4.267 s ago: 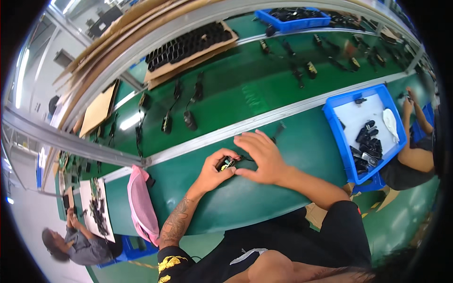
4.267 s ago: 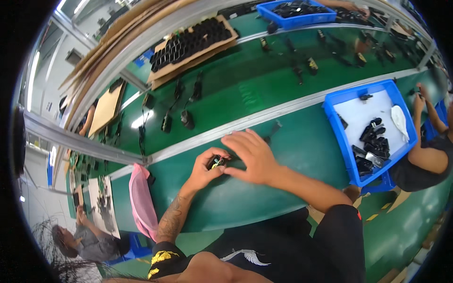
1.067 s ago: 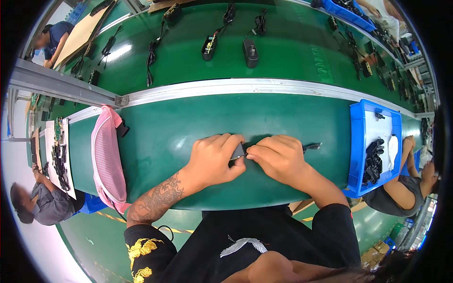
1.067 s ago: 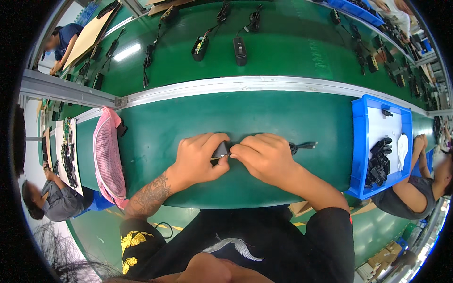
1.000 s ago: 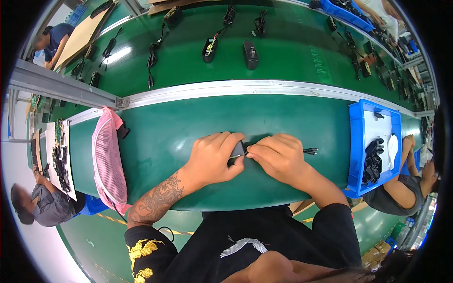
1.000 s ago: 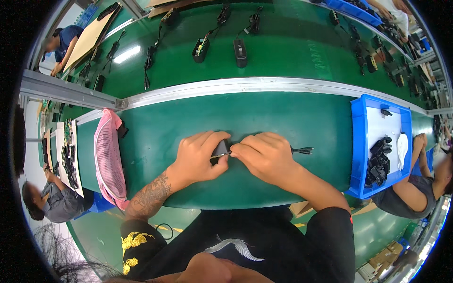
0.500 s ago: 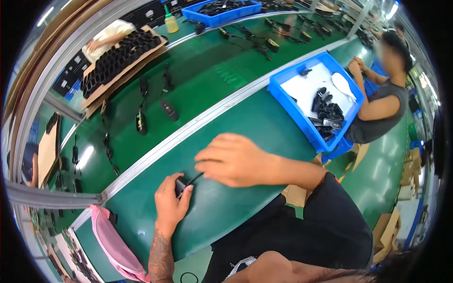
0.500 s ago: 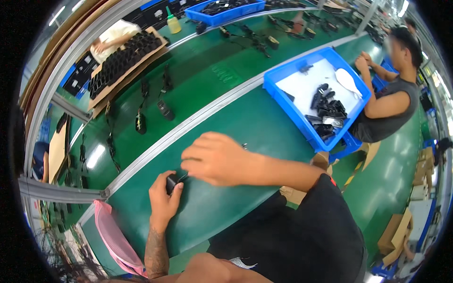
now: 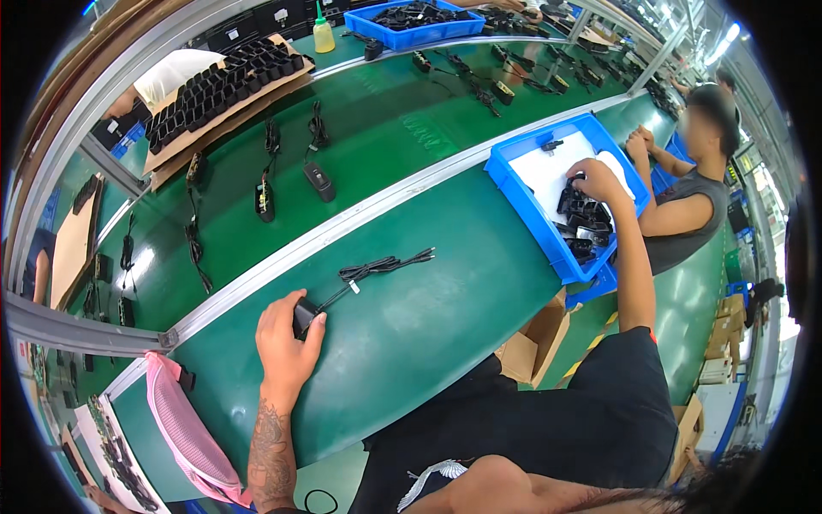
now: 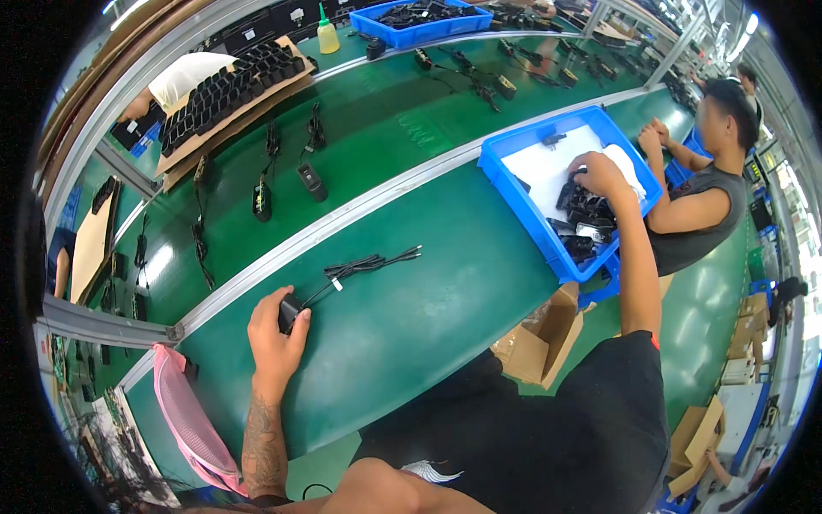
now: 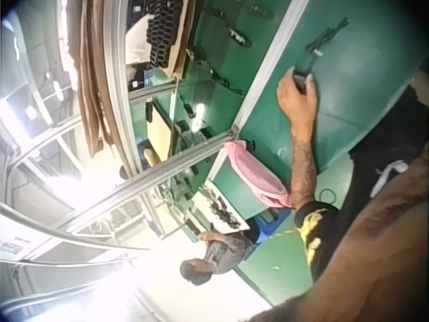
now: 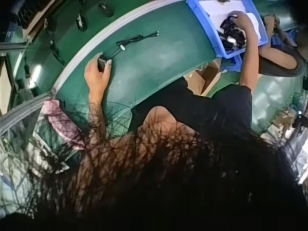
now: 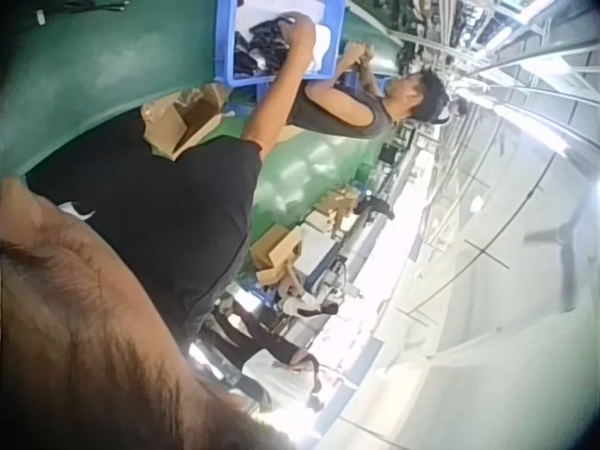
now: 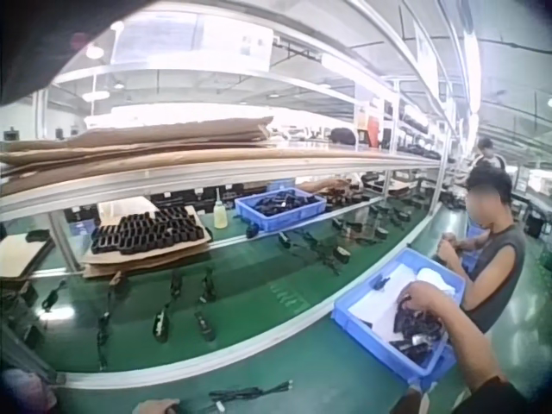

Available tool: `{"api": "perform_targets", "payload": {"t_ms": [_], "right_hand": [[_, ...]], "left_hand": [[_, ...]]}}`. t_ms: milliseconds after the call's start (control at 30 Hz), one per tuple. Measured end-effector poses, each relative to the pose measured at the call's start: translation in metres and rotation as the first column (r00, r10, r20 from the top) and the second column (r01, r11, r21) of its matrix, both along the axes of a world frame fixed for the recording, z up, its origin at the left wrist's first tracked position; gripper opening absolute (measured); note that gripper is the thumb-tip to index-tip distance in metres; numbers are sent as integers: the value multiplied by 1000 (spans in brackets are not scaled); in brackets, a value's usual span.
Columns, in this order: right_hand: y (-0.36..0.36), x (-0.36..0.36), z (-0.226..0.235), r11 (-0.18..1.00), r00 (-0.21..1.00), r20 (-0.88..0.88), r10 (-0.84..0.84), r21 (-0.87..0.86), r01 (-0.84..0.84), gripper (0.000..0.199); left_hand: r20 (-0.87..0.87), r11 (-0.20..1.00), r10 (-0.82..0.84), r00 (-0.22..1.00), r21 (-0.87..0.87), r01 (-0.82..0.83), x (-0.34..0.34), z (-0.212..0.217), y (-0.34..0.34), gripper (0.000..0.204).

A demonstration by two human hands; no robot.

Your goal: Manually assemble electronic components by inserting internal modules into plastic housings on an assembly line.

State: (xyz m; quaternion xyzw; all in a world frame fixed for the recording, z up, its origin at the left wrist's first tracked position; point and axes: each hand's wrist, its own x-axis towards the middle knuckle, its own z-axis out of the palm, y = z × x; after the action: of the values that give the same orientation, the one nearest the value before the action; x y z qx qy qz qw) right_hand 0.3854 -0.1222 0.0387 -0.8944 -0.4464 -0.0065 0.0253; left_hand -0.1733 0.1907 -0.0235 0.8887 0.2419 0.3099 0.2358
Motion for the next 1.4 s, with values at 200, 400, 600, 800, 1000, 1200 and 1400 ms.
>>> {"api": "perform_targets", "payload": {"t_ms": [200,400,600,800,1000,1200,1400], "right_hand": [[10,-18,7,998,990,133,-52,34,48,18],[71,-129,42,721,948,-289,136,685,105,14],[156,-295,25,763,527,-683,505,639,98,20],[227,-359,5,663,179,-674,717,738,127,27],[246,-368,-43,954,-492,-818,299,253,160,34],[249,-387,-63,962,-534,-807,250,146,229,38],[240,-389,-67,932,-246,-899,363,345,114,42]], "left_hand": [[7,999,30,1000,43,-30,-9,0,5,42],[68,971,71,995,-234,-53,-11,4,2,36],[221,875,134,966,-485,-10,-16,5,-1,31],[281,842,182,942,-539,-2,-25,-8,7,31],[321,696,320,891,-718,8,-29,-13,15,30],[400,618,259,879,-768,167,-29,-19,12,31],[379,553,212,901,-806,209,-22,-11,5,32]]}}
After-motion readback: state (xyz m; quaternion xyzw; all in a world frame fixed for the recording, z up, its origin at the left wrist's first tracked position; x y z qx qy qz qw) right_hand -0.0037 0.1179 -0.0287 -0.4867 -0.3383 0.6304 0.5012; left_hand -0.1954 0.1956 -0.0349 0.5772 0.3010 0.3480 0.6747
